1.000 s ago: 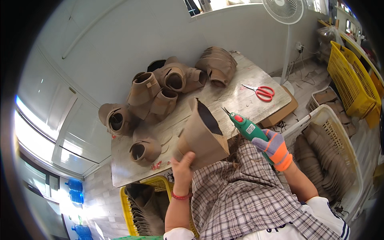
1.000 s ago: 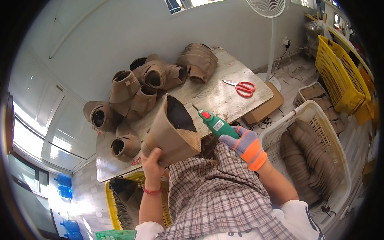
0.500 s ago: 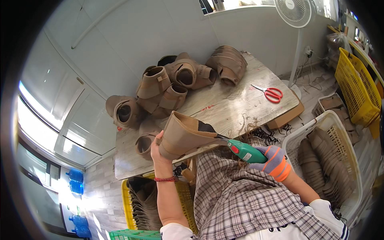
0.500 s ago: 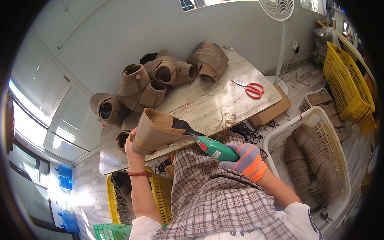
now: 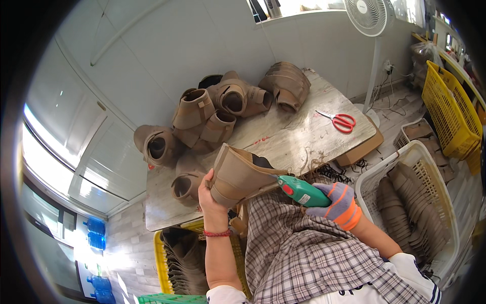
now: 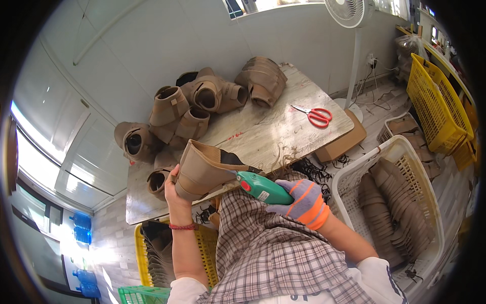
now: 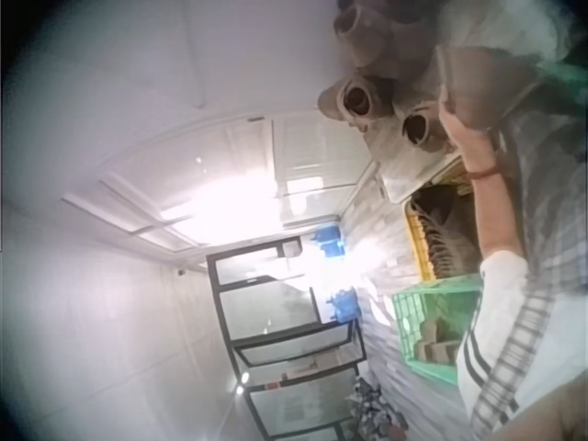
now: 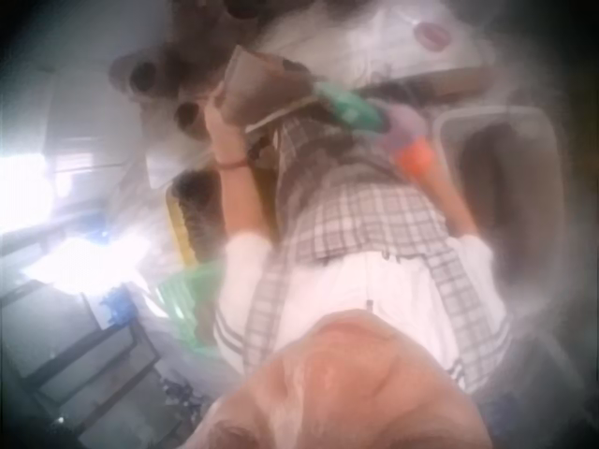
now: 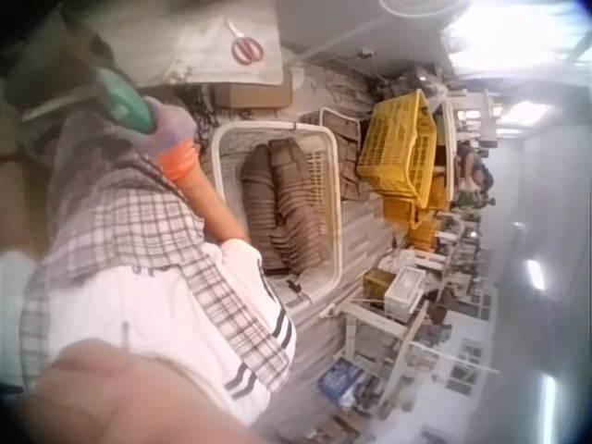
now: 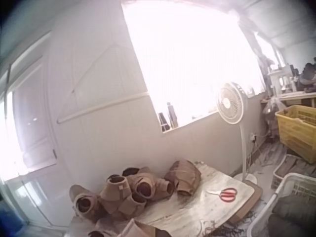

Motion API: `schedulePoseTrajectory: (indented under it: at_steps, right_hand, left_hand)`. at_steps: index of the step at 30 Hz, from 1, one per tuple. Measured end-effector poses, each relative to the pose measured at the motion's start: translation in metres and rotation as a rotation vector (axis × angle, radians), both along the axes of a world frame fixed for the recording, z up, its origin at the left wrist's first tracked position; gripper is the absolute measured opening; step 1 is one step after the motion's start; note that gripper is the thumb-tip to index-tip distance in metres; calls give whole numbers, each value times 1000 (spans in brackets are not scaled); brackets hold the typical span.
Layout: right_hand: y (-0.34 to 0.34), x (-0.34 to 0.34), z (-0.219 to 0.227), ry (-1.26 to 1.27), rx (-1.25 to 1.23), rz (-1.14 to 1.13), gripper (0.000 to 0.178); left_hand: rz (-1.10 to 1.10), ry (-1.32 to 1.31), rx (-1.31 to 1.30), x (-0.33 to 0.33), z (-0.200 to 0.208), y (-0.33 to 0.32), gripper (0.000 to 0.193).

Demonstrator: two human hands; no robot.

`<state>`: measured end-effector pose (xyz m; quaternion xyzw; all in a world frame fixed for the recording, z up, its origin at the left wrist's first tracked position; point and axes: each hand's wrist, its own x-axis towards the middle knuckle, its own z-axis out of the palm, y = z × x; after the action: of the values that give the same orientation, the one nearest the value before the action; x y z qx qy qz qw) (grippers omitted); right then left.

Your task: The person uses a rotary cutting tool to trim the edges of shoe uppers, then switches to scissors to trim the interior lining. Finished pieces are placed on the table.

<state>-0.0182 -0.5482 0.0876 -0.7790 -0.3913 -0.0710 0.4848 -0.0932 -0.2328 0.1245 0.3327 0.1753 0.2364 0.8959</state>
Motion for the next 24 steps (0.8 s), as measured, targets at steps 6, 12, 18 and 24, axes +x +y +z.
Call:
schedulePoseTrajectory:
  at_steps: [6, 12, 18, 24]
  right_hand:
    - [7, -4, 10, 174, 53, -2, 55]
    - [12, 0, 0, 281, 105, -17, 56]
    - [15, 1, 1, 797, 259, 29, 59]
    - [-4, 6, -1, 820, 292, -99, 56]
  left_hand:
    - [-60, -161, -12, -3, 12, -22, 33]
    - [-8, -212, 288, -3, 13, -47, 36]
    - [-95, -215, 416, -1, -1, -57, 40]
    - [-68, 75, 1301, -1, -7, -47, 25]
